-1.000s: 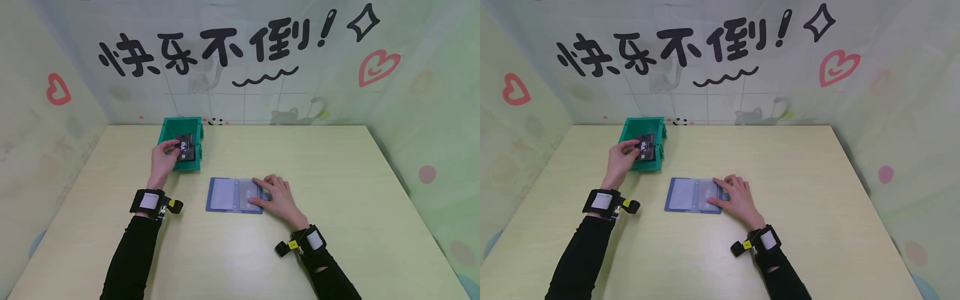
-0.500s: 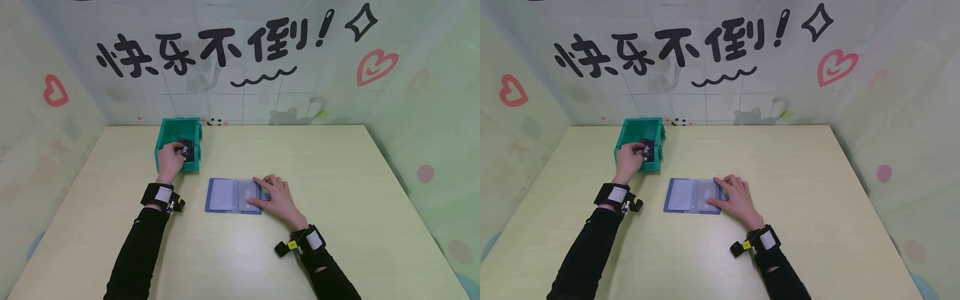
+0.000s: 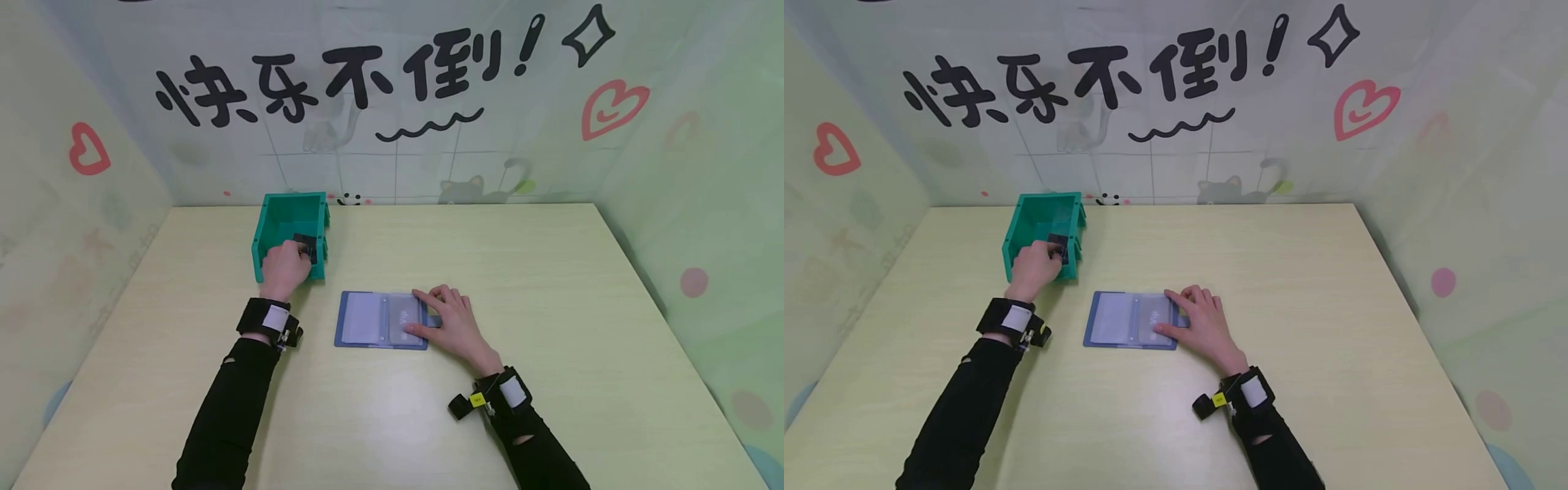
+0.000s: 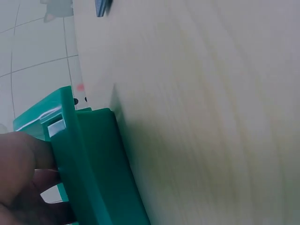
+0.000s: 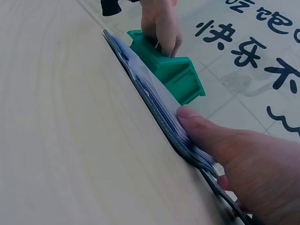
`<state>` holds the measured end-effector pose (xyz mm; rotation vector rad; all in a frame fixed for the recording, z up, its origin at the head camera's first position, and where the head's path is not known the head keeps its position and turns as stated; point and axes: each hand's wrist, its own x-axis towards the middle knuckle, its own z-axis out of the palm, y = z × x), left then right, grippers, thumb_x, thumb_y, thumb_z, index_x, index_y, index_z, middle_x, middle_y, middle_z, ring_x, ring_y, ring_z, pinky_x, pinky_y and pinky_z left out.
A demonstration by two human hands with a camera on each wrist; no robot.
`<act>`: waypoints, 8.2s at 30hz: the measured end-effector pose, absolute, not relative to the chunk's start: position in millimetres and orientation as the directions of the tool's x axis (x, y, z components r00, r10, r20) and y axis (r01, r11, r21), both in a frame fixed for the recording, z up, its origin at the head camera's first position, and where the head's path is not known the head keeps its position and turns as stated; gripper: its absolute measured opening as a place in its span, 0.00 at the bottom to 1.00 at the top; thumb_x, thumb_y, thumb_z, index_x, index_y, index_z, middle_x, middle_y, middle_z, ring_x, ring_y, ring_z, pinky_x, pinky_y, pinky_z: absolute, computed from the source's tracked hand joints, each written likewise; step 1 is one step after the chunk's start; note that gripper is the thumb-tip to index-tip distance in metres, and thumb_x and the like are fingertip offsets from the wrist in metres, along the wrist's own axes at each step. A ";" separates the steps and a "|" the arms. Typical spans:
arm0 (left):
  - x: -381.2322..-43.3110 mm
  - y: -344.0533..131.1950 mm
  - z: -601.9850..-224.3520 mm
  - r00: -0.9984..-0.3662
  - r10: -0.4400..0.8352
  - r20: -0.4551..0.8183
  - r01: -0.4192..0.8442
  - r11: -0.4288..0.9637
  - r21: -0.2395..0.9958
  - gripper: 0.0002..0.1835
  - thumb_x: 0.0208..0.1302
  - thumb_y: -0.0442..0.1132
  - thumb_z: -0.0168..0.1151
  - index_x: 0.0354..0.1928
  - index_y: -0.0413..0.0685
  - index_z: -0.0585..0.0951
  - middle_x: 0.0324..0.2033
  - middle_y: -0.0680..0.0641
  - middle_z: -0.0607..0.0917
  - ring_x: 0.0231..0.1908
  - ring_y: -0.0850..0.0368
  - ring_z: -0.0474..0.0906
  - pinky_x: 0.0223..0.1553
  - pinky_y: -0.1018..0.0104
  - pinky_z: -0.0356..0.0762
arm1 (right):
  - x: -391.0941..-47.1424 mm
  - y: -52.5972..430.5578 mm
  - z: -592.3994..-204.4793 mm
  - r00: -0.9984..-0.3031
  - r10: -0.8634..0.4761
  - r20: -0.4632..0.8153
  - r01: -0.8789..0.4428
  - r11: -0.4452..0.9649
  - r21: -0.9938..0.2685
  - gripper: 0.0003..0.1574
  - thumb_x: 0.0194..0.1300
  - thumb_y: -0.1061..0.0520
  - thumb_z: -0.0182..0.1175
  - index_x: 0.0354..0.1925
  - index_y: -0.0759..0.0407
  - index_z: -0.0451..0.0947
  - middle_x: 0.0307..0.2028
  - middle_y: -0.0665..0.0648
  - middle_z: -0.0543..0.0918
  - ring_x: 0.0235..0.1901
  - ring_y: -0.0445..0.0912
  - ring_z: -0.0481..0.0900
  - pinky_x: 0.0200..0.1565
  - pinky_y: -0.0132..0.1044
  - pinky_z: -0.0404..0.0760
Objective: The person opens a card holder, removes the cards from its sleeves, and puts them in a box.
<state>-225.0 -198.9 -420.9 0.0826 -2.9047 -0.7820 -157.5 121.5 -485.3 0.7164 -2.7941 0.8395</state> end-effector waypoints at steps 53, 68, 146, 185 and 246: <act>-142.1 -109.6 -451.9 -0.945 0.327 -0.004 0.176 0.518 0.837 0.16 0.67 0.49 0.58 0.42 0.44 0.86 0.30 0.49 0.83 0.29 0.57 0.73 0.29 0.65 0.70 | -152.8 99.9 -467.4 -0.831 -0.395 0.392 -0.546 0.443 -0.711 0.13 0.68 0.57 0.56 0.43 0.61 0.85 0.31 0.55 0.84 0.35 0.48 0.75 0.43 0.50 0.64; -142.1 -112.8 -446.4 -0.976 0.219 0.010 0.123 0.509 0.852 0.17 0.64 0.49 0.61 0.21 0.47 0.82 0.16 0.55 0.76 0.21 0.60 0.69 0.23 0.68 0.61 | -148.9 94.8 -493.3 -0.695 -0.489 0.527 -0.719 0.475 -0.508 0.23 0.60 0.58 0.64 0.55 0.61 0.80 0.42 0.57 0.75 0.40 0.49 0.66 0.39 0.49 0.66; -153.8 -85.0 -439.1 -0.986 0.164 -0.020 0.113 0.757 0.644 0.26 0.64 0.43 0.62 0.07 0.45 0.75 0.09 0.55 0.60 0.14 0.59 0.62 0.18 0.68 0.55 | -159.3 115.6 -487.0 -0.901 -0.342 0.267 -0.430 0.788 -0.441 0.39 0.55 0.34 0.64 0.60 0.50 0.76 0.47 0.59 0.69 0.44 0.54 0.61 0.47 0.53 0.61; -170.3 -160.1 -421.3 -0.999 -0.007 0.037 0.030 0.454 0.890 0.25 0.64 0.30 0.58 0.63 0.33 0.69 0.36 0.36 0.82 0.34 0.48 0.78 0.32 0.67 0.75 | -158.4 116.0 -491.0 -0.891 -0.338 0.304 -0.447 0.769 -0.457 0.37 0.55 0.34 0.63 0.59 0.50 0.77 0.47 0.58 0.69 0.46 0.54 0.62 0.47 0.52 0.60; -164.1 -150.6 -429.9 -0.887 -0.127 0.444 0.230 0.712 0.663 0.13 0.63 0.28 0.56 0.48 0.30 0.79 0.37 0.36 0.78 0.39 0.44 0.70 0.39 0.50 0.72 | -156.4 116.9 -488.5 -0.897 -0.321 0.304 -0.435 0.764 -0.476 0.37 0.54 0.35 0.65 0.57 0.50 0.77 0.48 0.58 0.71 0.46 0.53 0.63 0.48 0.53 0.62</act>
